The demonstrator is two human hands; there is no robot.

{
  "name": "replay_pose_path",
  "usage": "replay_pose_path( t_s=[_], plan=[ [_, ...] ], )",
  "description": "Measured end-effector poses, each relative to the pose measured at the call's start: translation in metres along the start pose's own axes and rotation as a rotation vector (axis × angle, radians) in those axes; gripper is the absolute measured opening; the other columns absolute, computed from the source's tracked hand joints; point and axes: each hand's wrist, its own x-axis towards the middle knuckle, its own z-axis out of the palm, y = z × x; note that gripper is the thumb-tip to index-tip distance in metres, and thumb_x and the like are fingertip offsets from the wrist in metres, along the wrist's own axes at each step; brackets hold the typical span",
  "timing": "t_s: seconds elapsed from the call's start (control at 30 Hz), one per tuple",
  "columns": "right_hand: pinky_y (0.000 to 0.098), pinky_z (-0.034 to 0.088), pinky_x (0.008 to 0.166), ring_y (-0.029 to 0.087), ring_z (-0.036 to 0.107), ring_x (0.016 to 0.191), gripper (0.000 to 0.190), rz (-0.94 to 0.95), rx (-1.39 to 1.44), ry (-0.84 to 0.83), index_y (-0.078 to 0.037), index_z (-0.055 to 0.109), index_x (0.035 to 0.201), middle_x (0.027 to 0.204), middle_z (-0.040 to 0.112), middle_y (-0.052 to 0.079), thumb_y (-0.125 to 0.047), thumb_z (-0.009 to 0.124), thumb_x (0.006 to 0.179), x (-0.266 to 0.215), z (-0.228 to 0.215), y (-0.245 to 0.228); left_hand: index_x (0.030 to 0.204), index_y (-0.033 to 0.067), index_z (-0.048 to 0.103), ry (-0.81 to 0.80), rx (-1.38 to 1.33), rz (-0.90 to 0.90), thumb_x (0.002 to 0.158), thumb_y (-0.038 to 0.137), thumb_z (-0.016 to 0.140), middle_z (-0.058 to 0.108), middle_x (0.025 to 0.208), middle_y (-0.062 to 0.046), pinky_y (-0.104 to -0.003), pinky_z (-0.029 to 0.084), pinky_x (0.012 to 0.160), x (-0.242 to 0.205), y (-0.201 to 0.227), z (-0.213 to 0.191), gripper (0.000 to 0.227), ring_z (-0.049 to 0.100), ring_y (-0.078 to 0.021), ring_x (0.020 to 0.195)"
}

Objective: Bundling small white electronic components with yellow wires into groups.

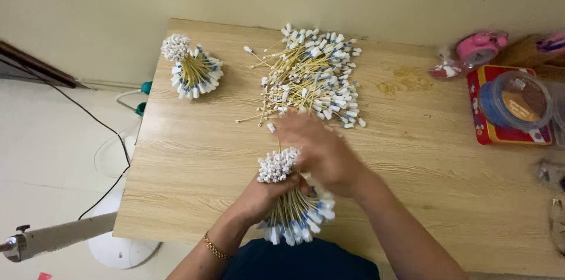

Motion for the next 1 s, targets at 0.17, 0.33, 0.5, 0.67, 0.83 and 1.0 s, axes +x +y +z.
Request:
replay_pose_path(
  t_s=[0.17,0.33,0.5,0.67,0.83,1.0],
  plan=[
    [0.064,0.03,0.116,0.047,0.046,0.137,0.068,-0.177,-0.231,-0.102,-0.012,0.053,0.145,0.144,0.055,0.02,-0.06,0.044,0.096,-0.011,0.033,0.056,0.094,-0.0032,0.07,0.0,-0.049,-0.111,0.07,0.039,0.068,0.064,0.077,-0.007,-0.034,0.046,0.062,0.006,-0.034,-0.023,0.049,0.058,-0.0171,0.069],
    [0.0426,0.045,0.109,0.03,0.057,0.126,0.056,-0.3,-0.122,0.104,-0.002,0.055,0.135,0.134,0.061,0.015,-0.047,0.048,0.102,-0.008,0.073,0.051,0.107,-0.0026,0.077,0.108,-0.026,-0.069,0.076,0.006,0.083,0.074,0.1,-0.015,-0.047,0.054,0.093,-0.013,-0.006,-0.021,0.032,0.067,-0.0278,0.095],
    [0.0372,0.045,0.101,0.025,0.062,0.116,0.023,0.043,0.561,0.523,-0.012,0.069,0.109,0.12,0.07,0.01,-0.029,0.055,0.102,-0.011,0.039,0.149,0.106,-0.0006,0.078,0.413,-0.065,-0.232,0.079,0.034,0.085,0.072,0.092,-0.02,-0.053,0.049,0.084,-0.003,-0.033,-0.052,0.044,0.068,-0.0335,0.091],
    [0.0475,0.055,0.084,0.035,0.07,0.095,0.013,0.394,-0.439,0.262,-0.014,0.075,0.101,0.094,0.074,0.013,-0.022,0.072,0.092,-0.043,0.023,0.237,0.1,0.0017,0.064,0.479,-0.386,0.049,0.096,0.023,0.07,0.059,0.071,-0.013,-0.041,0.055,0.069,-0.015,-0.067,-0.114,0.022,0.067,-0.0281,0.073],
    [0.0453,0.056,0.079,0.033,0.071,0.089,0.02,0.507,-0.73,0.029,-0.021,0.076,0.094,0.087,0.07,0.006,-0.038,0.076,0.084,-0.05,0.073,0.302,0.108,-0.0007,0.062,0.481,-0.38,0.108,0.098,0.019,0.066,0.056,0.071,-0.013,-0.041,0.055,0.069,-0.017,-0.071,-0.124,0.022,0.068,-0.0285,0.074],
    [0.0479,0.048,0.094,0.031,0.062,0.109,0.028,0.405,-0.862,-0.136,-0.03,0.077,0.098,0.104,0.067,0.001,-0.045,0.081,0.074,-0.057,0.076,0.319,0.111,-0.0014,0.061,0.523,-0.501,0.097,0.099,0.021,0.067,0.055,0.073,-0.012,-0.04,0.055,0.07,-0.012,-0.07,-0.116,0.026,0.067,-0.0282,0.077]
  ],
)
